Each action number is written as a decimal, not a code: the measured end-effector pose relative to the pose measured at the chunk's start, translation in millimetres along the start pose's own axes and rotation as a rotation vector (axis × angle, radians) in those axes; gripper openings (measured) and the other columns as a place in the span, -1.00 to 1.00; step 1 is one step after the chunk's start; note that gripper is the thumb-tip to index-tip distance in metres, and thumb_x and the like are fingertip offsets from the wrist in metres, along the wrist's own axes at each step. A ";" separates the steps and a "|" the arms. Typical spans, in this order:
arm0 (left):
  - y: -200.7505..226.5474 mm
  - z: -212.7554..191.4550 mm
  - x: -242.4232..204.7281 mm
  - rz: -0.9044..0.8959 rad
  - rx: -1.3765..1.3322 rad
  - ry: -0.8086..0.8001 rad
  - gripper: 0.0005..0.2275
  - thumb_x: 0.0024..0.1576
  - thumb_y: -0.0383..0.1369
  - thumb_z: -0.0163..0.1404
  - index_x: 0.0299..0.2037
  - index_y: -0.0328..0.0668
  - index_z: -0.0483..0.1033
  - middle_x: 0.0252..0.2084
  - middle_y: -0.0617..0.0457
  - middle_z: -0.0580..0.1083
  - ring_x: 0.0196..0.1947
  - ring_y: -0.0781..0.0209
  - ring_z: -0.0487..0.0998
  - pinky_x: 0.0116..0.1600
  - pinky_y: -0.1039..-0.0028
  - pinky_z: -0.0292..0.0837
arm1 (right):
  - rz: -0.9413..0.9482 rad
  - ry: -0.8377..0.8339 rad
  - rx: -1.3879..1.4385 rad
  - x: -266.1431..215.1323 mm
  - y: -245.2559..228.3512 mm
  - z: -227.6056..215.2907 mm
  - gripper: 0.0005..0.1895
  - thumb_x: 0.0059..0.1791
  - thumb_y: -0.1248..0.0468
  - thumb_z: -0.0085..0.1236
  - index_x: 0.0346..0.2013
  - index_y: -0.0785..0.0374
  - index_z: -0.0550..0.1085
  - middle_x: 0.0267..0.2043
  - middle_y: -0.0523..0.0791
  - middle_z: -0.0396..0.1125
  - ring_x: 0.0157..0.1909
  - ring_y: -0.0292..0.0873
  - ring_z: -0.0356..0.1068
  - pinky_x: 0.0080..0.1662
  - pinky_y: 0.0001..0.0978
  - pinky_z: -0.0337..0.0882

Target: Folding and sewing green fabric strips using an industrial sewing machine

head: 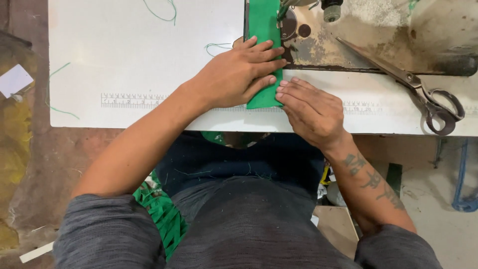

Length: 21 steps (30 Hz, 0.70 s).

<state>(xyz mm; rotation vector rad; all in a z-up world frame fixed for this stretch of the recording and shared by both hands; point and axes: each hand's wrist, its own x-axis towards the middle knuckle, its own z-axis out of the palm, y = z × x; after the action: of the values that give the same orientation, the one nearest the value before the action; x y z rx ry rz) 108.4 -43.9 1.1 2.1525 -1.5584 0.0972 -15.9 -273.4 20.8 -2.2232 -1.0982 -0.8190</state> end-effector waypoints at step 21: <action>27.2 29.0 -28.9 -0.028 0.205 0.324 -0.78 0.37 -0.14 0.14 0.12 0.10 0.73 0.22 -0.04 0.62 0.34 -0.09 0.58 0.51 0.12 0.34 | 0.219 0.015 -0.110 -7.8 -24.4 17.0 -0.88 0.08 0.31 0.42 -0.14 0.31 0.72 -0.03 0.02 0.65 0.12 0.12 0.63 0.33 0.17 0.48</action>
<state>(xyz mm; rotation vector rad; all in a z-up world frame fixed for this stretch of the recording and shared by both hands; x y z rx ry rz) 67.2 -37.0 -24.9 2.1766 -1.3791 0.5887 -35.0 -252.9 8.2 -2.3724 -0.8009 -0.8171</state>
